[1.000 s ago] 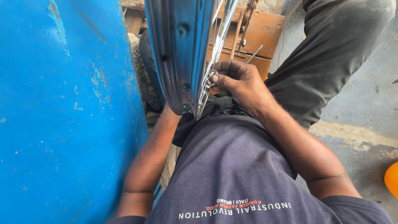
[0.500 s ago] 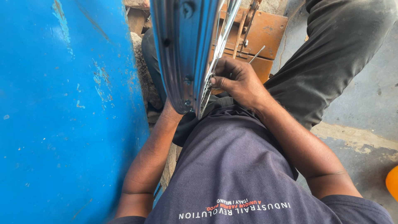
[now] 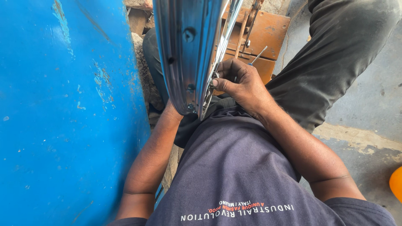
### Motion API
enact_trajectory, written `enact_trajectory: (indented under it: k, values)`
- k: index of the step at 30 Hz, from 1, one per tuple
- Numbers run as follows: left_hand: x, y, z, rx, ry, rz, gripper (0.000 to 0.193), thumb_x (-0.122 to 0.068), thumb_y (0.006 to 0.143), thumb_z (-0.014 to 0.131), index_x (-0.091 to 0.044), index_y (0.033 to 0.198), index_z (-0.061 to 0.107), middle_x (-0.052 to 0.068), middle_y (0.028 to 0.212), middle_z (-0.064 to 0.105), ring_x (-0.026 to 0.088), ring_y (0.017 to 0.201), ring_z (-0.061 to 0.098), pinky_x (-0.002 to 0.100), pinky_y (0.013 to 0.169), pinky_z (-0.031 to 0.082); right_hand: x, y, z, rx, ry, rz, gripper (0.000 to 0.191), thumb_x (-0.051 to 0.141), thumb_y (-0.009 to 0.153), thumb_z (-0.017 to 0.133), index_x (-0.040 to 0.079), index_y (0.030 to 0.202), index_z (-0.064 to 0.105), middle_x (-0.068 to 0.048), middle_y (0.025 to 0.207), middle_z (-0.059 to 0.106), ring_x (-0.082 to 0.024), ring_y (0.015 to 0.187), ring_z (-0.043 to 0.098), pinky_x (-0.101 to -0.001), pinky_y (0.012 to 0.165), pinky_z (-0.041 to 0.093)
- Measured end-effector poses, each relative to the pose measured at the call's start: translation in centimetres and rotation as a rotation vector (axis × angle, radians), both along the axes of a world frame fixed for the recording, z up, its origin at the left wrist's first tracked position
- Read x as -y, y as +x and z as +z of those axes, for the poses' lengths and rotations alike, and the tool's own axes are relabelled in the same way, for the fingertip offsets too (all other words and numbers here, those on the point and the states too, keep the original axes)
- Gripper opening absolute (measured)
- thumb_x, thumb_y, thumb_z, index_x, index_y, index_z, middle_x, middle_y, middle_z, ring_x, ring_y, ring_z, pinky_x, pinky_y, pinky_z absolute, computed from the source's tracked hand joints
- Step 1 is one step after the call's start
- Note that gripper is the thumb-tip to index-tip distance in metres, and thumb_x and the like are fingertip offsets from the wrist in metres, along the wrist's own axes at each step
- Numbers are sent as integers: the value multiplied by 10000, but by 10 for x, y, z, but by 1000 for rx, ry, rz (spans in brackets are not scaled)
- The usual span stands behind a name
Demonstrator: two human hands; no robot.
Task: The person sits on the ground and uses a spoke wrench to tighten the spokes of a bicycle wheel held between their legs. They rotate the wheel and adjust multiple spokes throughout the video.
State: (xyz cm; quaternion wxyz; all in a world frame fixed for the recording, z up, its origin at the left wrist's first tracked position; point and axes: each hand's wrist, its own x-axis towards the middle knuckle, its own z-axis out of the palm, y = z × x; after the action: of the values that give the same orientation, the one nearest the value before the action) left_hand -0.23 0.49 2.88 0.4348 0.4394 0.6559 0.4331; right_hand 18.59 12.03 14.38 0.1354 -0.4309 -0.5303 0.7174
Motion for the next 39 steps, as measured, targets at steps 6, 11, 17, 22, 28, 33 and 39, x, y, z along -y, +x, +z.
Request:
enact_trajectory:
  k: [6,11,17,22,28,33,39]
  values:
    - [9,2,-10,-88,149,-52,386,-248,1010,702,-100,1346,583,67,1293,640,203,1207,640,417,1026,592,-3,-1,-10,-43,92,92,109,83,999,708,18,1083,685,-103,984,739,-156,950,742,-312,910,677]
    - [19,-4,-25,125,37,-29,270,-166,1040,669,-126,1303,616,29,1192,677,170,1142,685,384,998,637,-5,2,-8,-7,170,-94,198,71,996,656,23,1185,615,-75,1033,725,-145,930,745,-301,853,687]
    - [8,-4,-20,244,-153,103,250,-243,1009,675,-123,1225,639,22,1090,670,149,1044,681,362,902,629,-6,-1,-4,102,80,-82,231,95,976,667,28,1195,641,-74,1023,736,-144,884,728,-289,785,659]
    - [-10,0,3,58,-180,31,257,-318,988,680,-120,1151,671,18,993,677,131,949,693,341,813,629,2,-7,-5,25,52,-56,242,124,957,711,22,1167,650,-71,1002,737,-120,916,732,-268,826,661]
    - [-20,1,3,-205,-155,-123,284,-397,1003,668,-125,1079,699,13,900,676,119,864,695,324,745,628,6,-5,-1,7,84,-67,261,136,940,750,21,1149,644,-84,957,724,-137,894,723,-299,826,667]
    - [-18,0,-9,-164,-253,-76,312,-435,1003,677,-129,1058,697,33,871,660,129,860,697,336,733,627,5,-7,0,-24,16,-60,283,124,918,753,21,1164,656,-78,997,732,-134,949,727,-307,874,673]
    - [-10,2,-8,-224,-164,-48,309,-429,974,711,-139,1078,691,26,955,697,142,923,700,362,799,628,3,-3,-3,-56,-30,-65,262,142,940,713,26,1167,650,-79,998,731,-152,967,745,-318,902,679]
